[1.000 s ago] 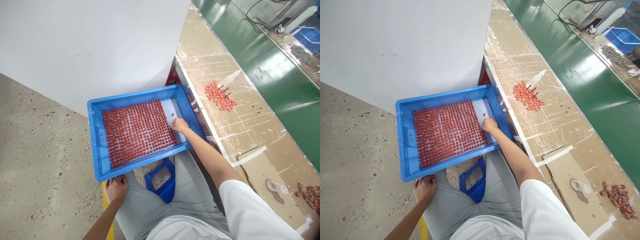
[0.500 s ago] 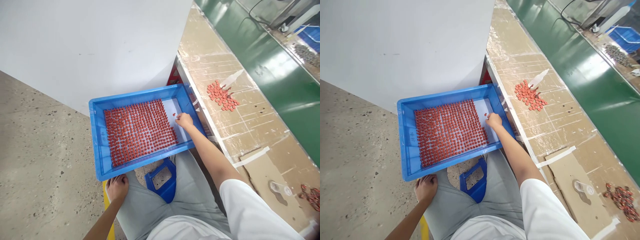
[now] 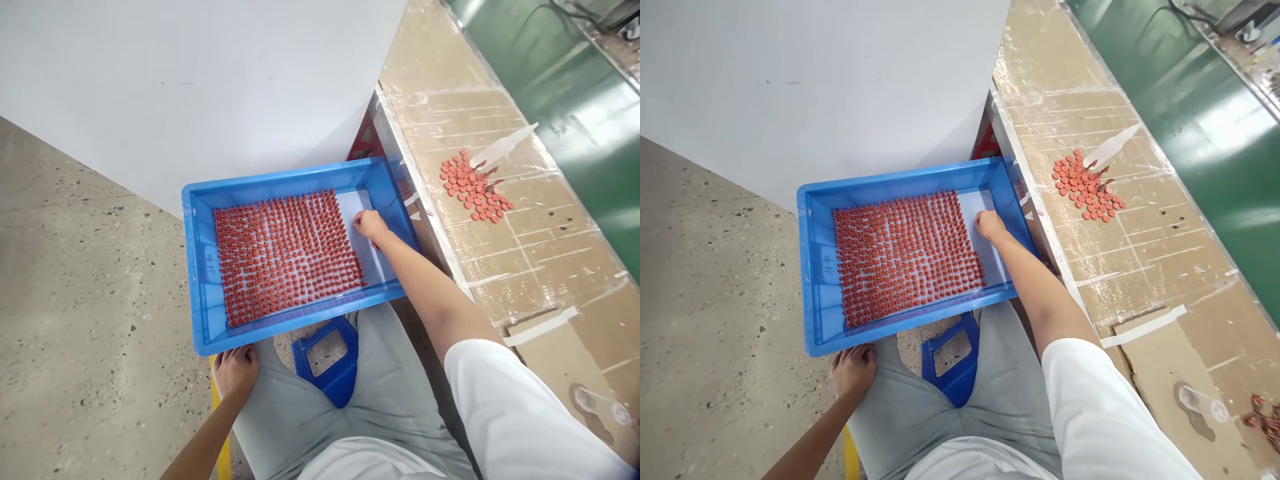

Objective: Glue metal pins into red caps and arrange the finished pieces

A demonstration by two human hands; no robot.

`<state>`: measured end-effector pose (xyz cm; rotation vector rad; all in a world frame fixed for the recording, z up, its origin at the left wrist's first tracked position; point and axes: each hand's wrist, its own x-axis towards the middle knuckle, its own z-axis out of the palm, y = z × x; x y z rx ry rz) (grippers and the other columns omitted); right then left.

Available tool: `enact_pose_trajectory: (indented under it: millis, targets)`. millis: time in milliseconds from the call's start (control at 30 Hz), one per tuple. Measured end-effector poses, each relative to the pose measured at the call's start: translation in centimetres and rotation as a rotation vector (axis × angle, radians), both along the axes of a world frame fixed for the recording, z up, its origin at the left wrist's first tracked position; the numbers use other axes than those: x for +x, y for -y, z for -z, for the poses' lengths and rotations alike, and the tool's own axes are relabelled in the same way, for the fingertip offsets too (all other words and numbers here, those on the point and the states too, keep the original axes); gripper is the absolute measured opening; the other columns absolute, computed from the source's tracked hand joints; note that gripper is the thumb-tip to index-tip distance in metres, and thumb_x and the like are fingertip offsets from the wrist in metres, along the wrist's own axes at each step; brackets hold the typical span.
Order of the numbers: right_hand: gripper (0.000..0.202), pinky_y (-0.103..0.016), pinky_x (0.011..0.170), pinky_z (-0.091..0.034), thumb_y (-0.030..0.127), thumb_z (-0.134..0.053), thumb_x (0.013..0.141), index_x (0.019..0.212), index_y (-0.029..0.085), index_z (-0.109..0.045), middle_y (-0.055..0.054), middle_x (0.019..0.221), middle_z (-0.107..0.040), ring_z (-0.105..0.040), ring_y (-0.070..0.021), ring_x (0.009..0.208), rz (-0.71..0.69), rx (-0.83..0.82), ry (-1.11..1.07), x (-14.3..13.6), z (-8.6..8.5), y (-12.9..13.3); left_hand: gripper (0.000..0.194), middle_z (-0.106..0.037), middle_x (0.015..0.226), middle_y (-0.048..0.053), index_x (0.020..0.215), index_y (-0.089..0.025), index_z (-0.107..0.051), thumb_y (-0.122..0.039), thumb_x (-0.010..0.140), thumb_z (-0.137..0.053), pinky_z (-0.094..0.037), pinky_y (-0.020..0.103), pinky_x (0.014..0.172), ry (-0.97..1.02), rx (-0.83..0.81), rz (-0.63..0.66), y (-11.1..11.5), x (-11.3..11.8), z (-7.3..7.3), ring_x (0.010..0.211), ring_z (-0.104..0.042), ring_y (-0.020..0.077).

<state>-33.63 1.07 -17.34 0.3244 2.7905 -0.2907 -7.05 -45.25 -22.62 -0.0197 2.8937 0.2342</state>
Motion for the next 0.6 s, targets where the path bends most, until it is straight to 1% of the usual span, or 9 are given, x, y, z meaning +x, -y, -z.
enact_pose_trajectory:
  millis: [133, 300, 367, 500, 600]
  targets:
    - [0.026, -0.024, 0.090, -0.045, 0.018, -0.060, 0.079, 0.102, 0.019, -0.072, -0.005, 0.103, -0.072, -0.064, -0.0196, 0.099, -0.109, -0.022, 0.047, 0.2, 0.1, -0.1, 0.030, -0.073, 0.090, 0.007, 0.080, -0.023, -0.071, -0.027, 0.084, -0.042, -0.029, 0.038, 0.097, 0.008, 0.001, -0.007, 0.0, 0.0, 0.0, 0.095, -0.059, 0.0254]
    - [0.026, -0.021, 0.086, -0.045, 0.010, -0.063, 0.071, 0.091, 0.023, -0.074, 0.000, 0.094, -0.074, -0.066, -0.0177, 0.093, -0.222, -0.050, 0.112, 1.7, -0.3, 0.0, 0.028, -0.072, 0.093, 0.007, 0.080, -0.023, -0.070, -0.027, 0.084, -0.043, -0.028, 0.038, 0.098, 0.003, 0.014, -0.012, -0.1, 0.0, -0.2, 0.096, -0.059, 0.0258]
    - [0.032, -0.021, 0.085, -0.045, 0.008, -0.062, 0.070, 0.095, 0.024, -0.073, 0.001, 0.097, -0.073, -0.065, -0.0179, 0.095, -0.248, -0.056, 0.110, 2.4, -0.6, 0.1, 0.028, -0.072, 0.092, 0.007, 0.080, -0.023, -0.070, -0.028, 0.084, -0.042, -0.028, 0.038, 0.099, -0.004, 0.022, -0.008, -0.1, 0.0, -0.3, 0.096, -0.060, 0.0255]
    - [0.049, -0.023, 0.086, -0.045, 0.005, -0.058, 0.072, 0.116, 0.026, -0.064, 0.000, 0.108, -0.071, -0.064, -0.0192, 0.103, -0.259, -0.048, 0.062, 3.3, -1.1, 0.5, 0.028, -0.072, 0.091, 0.006, 0.080, -0.024, -0.070, -0.028, 0.084, -0.042, -0.028, 0.038, 0.100, -0.019, 0.036, -0.009, -0.1, 0.1, -0.4, 0.096, -0.060, 0.0250]
    - [0.050, -0.024, 0.086, -0.046, 0.009, -0.059, 0.073, 0.121, 0.024, -0.061, -0.001, 0.107, -0.071, -0.064, -0.0199, 0.103, -0.248, -0.037, 0.042, 3.5, -1.1, 0.8, 0.027, -0.072, 0.093, 0.006, 0.081, -0.024, -0.070, -0.028, 0.084, -0.043, -0.028, 0.038, 0.100, -0.025, 0.046, -0.015, 0.0, 0.3, -0.3, 0.097, -0.060, 0.0247]
